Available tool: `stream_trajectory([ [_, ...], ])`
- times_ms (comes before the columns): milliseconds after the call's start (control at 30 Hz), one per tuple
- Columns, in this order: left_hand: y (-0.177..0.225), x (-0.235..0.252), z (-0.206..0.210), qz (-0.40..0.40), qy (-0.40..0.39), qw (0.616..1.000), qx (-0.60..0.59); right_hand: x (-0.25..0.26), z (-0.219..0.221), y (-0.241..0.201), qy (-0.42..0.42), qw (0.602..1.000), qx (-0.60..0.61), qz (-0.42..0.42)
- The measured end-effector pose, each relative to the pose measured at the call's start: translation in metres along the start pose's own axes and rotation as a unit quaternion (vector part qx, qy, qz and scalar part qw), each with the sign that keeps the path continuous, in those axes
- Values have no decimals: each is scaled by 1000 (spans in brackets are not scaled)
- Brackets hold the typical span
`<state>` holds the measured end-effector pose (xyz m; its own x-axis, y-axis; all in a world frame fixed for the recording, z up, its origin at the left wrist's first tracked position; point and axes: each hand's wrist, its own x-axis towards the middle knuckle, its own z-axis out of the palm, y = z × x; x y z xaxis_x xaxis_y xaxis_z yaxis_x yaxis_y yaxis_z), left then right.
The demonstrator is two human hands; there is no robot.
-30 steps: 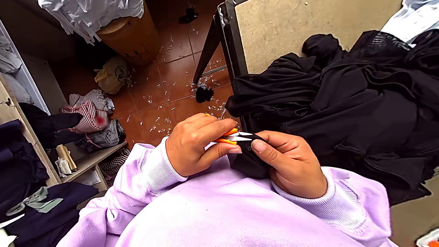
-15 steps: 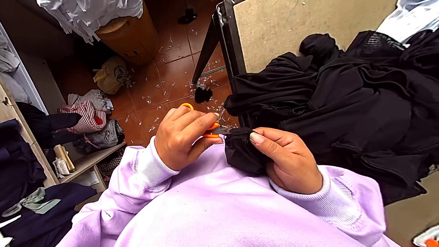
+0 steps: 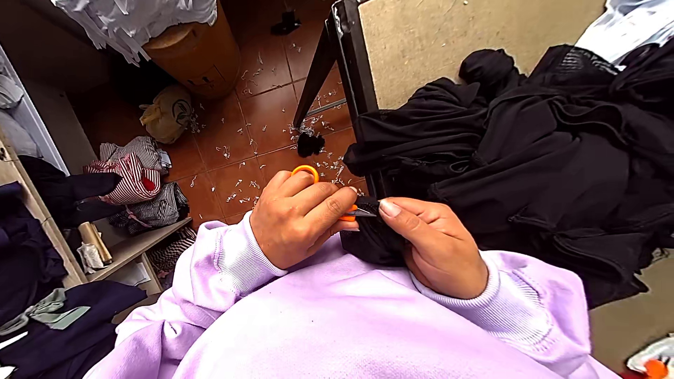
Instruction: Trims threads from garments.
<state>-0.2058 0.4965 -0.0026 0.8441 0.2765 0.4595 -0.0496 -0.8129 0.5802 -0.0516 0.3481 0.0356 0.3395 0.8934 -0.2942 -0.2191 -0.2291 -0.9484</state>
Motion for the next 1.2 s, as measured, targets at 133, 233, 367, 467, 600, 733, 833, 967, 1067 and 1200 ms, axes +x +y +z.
stream_trajectory([
  [133,-4,-1,0,-37,15,993,-113,0,0,1,-6,1000,-8,-1],
  [233,-19,-3,-3,-114,80,974,-177,0,-4,3,-23,999,24,1],
  [367,-36,-2,-9,-183,116,963,-162,-2,-8,5,-27,996,81,23],
  [467,-11,8,-2,-115,57,943,-308,-1,-7,5,-29,994,95,36],
  [600,-7,10,18,-112,104,910,-386,-1,-9,8,-71,992,99,24],
  [733,-60,-6,11,-206,165,963,-56,-6,-15,6,-62,984,160,34],
  [833,-58,-3,-4,-187,109,973,-76,-6,-17,6,-61,979,190,33],
  [967,-19,14,-4,-142,22,910,-389,-2,-20,6,-112,968,224,8],
  [1067,-12,13,8,-113,-6,890,-442,-2,-20,3,-116,953,279,14],
  [1200,-17,11,9,-145,67,899,-407,-8,-20,4,-73,942,327,35],
])
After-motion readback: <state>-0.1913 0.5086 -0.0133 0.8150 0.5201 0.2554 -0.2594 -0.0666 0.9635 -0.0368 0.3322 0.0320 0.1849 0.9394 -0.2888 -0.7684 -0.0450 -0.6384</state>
